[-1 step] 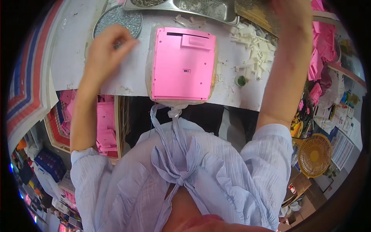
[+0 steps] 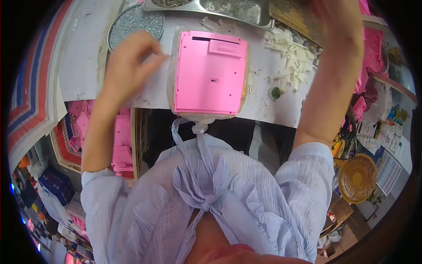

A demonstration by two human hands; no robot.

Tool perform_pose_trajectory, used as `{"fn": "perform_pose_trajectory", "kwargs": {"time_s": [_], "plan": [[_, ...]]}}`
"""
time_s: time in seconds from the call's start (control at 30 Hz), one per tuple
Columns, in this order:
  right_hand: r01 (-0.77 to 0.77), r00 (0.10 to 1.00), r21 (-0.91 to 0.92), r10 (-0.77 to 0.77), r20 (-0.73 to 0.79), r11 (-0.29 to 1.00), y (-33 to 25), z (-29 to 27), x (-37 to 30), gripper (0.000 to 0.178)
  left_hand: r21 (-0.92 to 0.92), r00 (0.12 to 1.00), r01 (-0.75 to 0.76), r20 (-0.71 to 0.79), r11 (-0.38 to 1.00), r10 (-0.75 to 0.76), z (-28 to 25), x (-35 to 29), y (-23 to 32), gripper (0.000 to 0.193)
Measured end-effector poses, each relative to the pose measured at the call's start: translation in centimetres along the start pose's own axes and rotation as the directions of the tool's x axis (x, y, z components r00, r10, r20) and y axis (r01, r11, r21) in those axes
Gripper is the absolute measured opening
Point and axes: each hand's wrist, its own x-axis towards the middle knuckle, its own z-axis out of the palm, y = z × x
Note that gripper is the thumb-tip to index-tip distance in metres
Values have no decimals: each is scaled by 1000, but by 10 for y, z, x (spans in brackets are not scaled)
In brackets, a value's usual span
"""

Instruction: Assembling internal components and screwing together the casing of a pink electronic device.

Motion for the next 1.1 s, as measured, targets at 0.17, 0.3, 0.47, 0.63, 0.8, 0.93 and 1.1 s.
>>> {"fn": "perform_pose_trajectory", "kwargs": {"time_s": [0.17,0.3,0.47,0.63,0.8,0.93,1.1], "plan": [[-29,1000,203,29,3,979,-17,54,-53,55,91,951,-309,30,947,308,45,-23,55,15],[53,990,419,7,-140,906,-7,113,-103,60,46,952,-303,-24,952,304,62,-28,60,15],[44,976,268,16,-216,962,-25,136,-118,55,8,950,-310,-20,951,310,58,-27,65,15],[87,982,309,-29,-186,947,-11,145,-111,51,-1,943,-327,-65,945,327,53,-29,63,17],[259,966,442,-232,-115,859,15,144,-105,54,89,918,-372,-109,924,380,54,-32,55,24],[93,976,267,-35,-214,959,9,142,-105,68,225,955,-139,-227,964,190,14,2,-7,29],[-87,963,109,112,-247,990,2,114,-94,88,509,978,66,-203,858,45,-16,11,-73,21]]}}
